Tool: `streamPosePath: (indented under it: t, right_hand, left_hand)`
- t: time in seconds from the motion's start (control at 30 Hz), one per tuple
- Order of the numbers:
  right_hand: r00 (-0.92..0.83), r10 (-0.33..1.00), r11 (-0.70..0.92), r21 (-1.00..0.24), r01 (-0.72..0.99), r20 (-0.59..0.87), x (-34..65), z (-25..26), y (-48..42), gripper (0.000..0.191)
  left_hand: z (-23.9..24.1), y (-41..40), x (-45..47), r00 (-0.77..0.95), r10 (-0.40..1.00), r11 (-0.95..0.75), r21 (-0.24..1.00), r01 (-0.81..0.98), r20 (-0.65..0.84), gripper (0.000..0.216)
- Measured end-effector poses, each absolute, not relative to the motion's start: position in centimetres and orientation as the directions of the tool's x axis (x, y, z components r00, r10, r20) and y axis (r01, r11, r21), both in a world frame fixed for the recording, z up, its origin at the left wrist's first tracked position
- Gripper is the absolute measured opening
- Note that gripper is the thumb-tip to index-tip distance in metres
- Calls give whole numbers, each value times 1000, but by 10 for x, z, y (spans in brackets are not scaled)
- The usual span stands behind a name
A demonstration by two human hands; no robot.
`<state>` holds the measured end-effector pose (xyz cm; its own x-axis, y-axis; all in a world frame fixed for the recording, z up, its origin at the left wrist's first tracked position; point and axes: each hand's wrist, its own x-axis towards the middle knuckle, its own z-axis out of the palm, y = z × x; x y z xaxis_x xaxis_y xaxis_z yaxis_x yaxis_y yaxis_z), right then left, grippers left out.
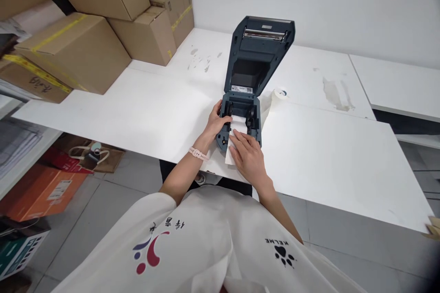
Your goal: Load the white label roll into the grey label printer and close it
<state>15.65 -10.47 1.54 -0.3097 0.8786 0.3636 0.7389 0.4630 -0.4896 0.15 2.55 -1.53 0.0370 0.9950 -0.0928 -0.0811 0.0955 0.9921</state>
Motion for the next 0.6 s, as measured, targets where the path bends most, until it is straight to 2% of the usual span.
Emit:
streamPosePath:
  t: [0.43, 0.6]
  right_hand:
    - [-319, 879, 470, -530, 706, 355, 160, 18, -105, 37]
    - [-292, 871, 488, -624, 611, 395, 176, 28, -104, 35]
  left_hand:
    - [-4, 18, 2, 17, 993, 120, 986, -115, -119, 89]
    - [2, -34, -4, 111, 965, 253, 957, -143, -238, 88]
